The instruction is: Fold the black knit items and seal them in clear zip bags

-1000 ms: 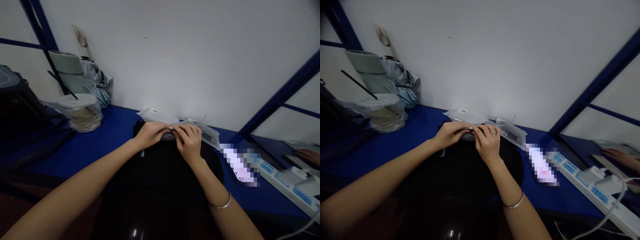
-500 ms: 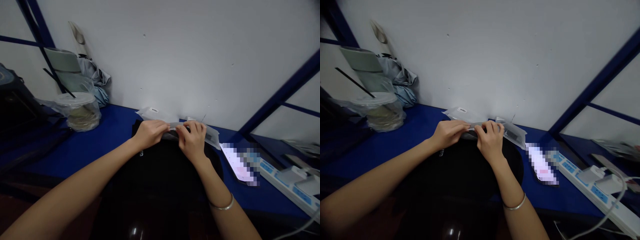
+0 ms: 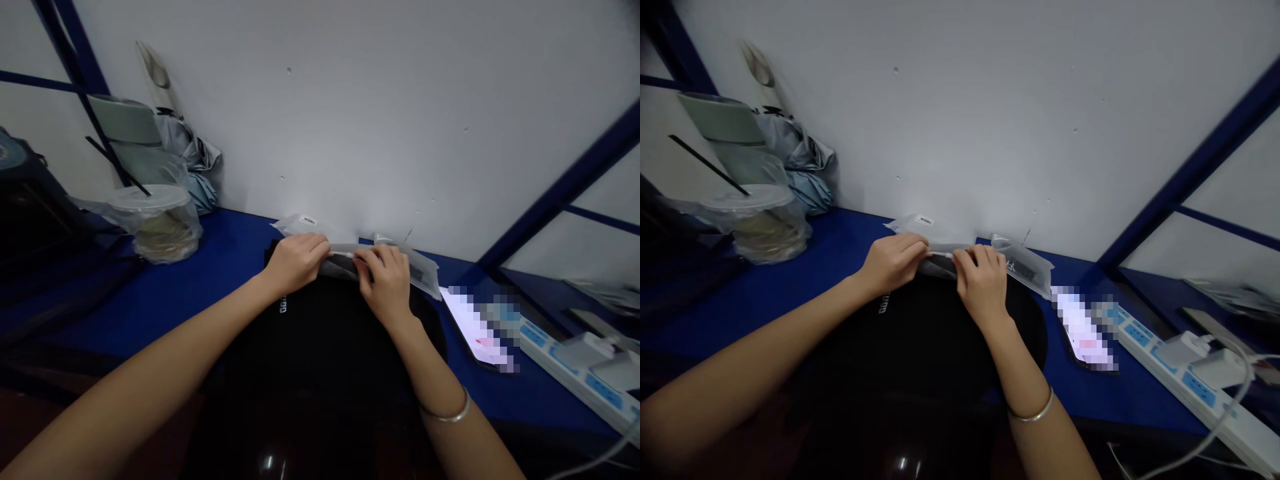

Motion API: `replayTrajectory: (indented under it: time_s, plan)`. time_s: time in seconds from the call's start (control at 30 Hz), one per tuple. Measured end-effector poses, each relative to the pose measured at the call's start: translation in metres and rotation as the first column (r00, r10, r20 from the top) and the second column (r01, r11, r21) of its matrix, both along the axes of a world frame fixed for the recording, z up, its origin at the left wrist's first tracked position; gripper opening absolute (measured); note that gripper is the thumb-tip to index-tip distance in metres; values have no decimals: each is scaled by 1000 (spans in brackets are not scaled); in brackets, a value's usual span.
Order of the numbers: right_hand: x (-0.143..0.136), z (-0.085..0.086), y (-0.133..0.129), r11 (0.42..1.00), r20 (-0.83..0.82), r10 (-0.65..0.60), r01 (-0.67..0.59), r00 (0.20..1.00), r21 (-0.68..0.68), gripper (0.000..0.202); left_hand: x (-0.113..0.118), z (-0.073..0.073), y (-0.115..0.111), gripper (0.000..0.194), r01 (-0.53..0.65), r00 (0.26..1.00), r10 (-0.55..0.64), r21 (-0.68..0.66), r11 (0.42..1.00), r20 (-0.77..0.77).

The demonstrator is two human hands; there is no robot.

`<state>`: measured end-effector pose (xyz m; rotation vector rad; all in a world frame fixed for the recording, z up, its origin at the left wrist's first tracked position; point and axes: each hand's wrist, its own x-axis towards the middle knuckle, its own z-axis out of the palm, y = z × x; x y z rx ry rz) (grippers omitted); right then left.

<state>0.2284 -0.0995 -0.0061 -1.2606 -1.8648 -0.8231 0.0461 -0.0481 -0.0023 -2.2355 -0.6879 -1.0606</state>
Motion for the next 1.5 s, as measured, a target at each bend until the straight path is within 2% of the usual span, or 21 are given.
replayTrajectory:
  time_s: [0.1,0.23,0.33,0.4,0.57,0.67,0.73,0.8,0.87,1.03,1.27,1.5]
  plan:
    - [6,-1,3,993,-99,108,-112,989,-32,14,-5,2,4,22,-60,998,61,-29,998,10]
    - [7,-5,5,968,-97,225,-234,969,-94,13,-6,8,-1,25,-85,996,84,-39,996,-23]
    - [4,-8,5,962,-136,221,-239,966,-131,17,-2,8,-7,24,-57,997,54,-49,997,-59]
    - [3,-10,6,957,-188,197,-230,962,-176,17,1,6,-9,22,-35,998,30,-118,992,-46]
    - [4,-11,10,931,-260,148,-223,954,-290,15,5,-1,-4,14,66,993,-31,-328,942,112]
    - [-1,-11,10,953,-234,164,-215,958,-213,16,3,-3,1,11,135,980,-66,-380,915,189]
    - [-6,-12,9,983,-183,148,-164,972,-78,16,2,-4,2,12,165,974,-95,-360,918,205]
    - [-11,-11,6,990,-123,142,-137,982,44,19,3,-5,1,14,177,974,-124,-298,938,189]
    - [-14,-11,4,982,-78,172,-165,982,91,22,4,-7,-1,17,187,976,-149,-251,950,160]
    - [-14,-11,3,971,-44,226,-221,973,90,16,5,-9,0,20,236,970,-209,-266,935,125]
    - [-16,-13,4,971,-87,232,-227,969,70,10,5,-16,4,18,274,955,-249,-158,949,162]
    - [-14,-11,4,989,-59,143,-141,988,40,12,7,-15,1,17,232,965,-218,-86,969,144]
